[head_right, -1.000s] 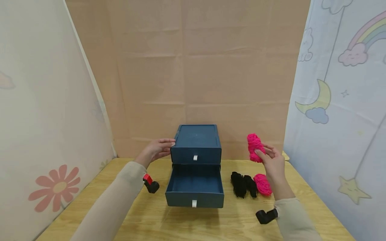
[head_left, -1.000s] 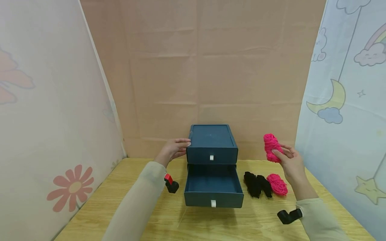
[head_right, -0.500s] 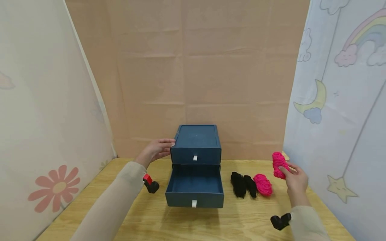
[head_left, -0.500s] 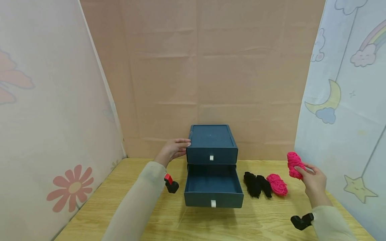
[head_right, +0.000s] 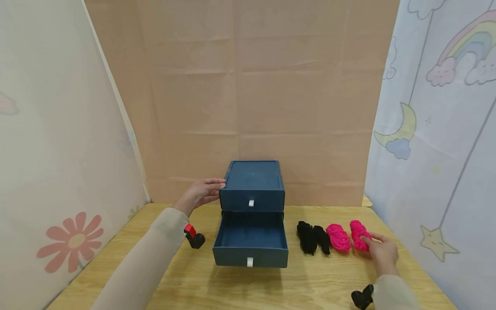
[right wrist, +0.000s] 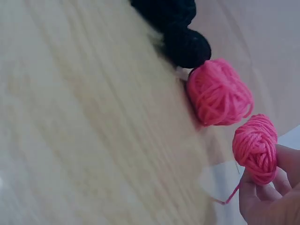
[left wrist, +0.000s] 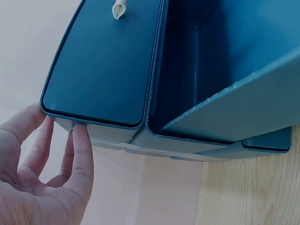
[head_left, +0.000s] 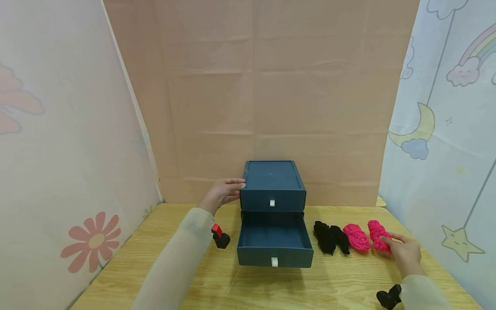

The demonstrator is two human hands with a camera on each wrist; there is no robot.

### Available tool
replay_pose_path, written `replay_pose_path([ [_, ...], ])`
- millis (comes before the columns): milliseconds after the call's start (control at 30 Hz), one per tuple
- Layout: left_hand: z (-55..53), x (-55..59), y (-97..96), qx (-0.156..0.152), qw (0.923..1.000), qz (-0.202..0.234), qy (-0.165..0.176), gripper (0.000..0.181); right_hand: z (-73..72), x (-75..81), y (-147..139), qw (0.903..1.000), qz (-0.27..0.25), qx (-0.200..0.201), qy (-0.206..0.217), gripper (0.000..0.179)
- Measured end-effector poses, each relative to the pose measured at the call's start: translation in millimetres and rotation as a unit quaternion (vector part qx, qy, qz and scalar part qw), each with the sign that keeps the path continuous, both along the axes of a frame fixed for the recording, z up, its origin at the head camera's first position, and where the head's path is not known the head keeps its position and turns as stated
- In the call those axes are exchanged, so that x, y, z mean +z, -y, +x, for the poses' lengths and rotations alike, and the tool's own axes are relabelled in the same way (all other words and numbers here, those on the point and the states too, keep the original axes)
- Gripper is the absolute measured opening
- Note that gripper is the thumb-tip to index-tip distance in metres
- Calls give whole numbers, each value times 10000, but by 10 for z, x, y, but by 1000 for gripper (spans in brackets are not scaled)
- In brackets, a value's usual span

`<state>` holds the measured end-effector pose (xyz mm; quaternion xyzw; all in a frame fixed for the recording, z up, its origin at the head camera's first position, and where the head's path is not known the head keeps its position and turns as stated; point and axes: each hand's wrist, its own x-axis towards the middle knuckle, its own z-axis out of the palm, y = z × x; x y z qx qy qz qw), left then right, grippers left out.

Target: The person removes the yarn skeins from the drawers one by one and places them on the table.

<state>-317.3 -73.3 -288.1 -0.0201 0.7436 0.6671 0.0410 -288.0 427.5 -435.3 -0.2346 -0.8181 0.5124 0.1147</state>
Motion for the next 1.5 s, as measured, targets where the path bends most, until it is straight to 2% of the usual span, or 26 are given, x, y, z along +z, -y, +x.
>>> replay_pose_path([
  [267, -8, -6, -1, -10, 10000, -13, 5, 26, -2, -78, -28, 9959, 825, 291, 243, 56],
  [467, -2, 0, 0, -9, 10000, 3, 27, 26, 2, -62, 16, 9946, 901, 337, 385, 56],
  [700, 0, -3, -2, -1, 10000, 19, 29, 25, -8, -48, 35, 9896, 1272, 439, 499, 49],
  [867, 10, -7, -1, 3, 10000, -79, 4, 26, -1, -63, 36, 9886, 1327, 522, 483, 53],
  [1033, 10, -5, -4, 5, 10000, -86, -12, 26, 6, -62, 42, 9901, 1192, 582, 464, 68],
  [1267, 16, 4, -8, 8, 10000, -58, 9, 26, -8, -49, 72, 9908, 1210, 556, 233, 72],
  [1500, 18, 13, -7, 47, 10000, -53, 38, 25, -44, -76, 43, 9929, 932, 633, 376, 81],
])
